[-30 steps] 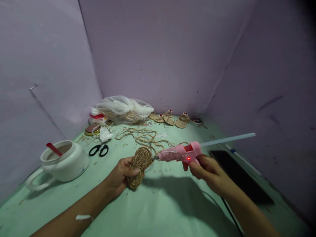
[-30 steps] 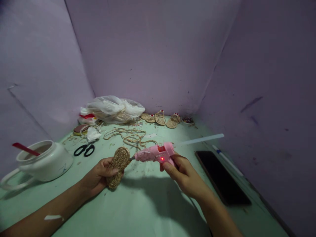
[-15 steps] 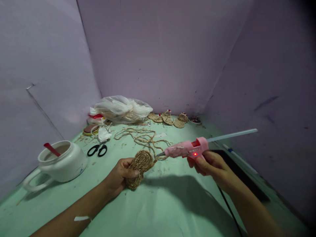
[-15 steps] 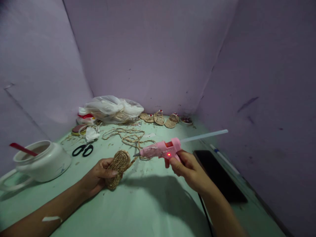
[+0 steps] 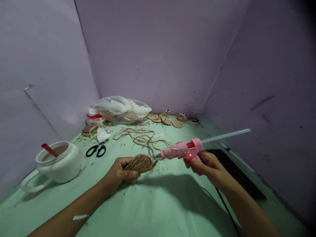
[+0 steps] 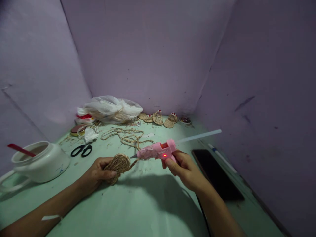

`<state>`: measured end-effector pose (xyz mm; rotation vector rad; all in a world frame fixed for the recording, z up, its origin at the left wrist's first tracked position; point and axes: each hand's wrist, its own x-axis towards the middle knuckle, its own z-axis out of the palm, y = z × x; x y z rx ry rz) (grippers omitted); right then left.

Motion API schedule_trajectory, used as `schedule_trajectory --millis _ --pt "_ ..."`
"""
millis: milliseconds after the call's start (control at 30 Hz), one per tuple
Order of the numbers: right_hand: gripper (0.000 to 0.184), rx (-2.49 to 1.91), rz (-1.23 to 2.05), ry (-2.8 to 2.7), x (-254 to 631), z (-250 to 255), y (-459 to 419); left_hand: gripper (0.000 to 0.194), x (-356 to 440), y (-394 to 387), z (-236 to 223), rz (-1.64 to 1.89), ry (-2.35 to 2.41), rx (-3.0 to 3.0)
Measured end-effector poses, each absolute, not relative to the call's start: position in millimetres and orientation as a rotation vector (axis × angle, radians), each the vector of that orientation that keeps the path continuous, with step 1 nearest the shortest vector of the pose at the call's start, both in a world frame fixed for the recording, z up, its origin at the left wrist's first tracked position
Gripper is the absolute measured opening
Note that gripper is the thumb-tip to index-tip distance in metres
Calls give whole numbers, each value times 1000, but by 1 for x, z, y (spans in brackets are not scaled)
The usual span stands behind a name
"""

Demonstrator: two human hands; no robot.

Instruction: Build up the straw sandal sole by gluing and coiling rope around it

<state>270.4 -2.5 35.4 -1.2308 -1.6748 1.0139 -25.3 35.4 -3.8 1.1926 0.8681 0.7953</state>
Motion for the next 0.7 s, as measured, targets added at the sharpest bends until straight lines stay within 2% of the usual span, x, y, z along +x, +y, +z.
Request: schedule_trajectory --millis 700 --pt "50 -1258 1004 -1652 266 38 -4 38 -25 33 -1 779 873 1218"
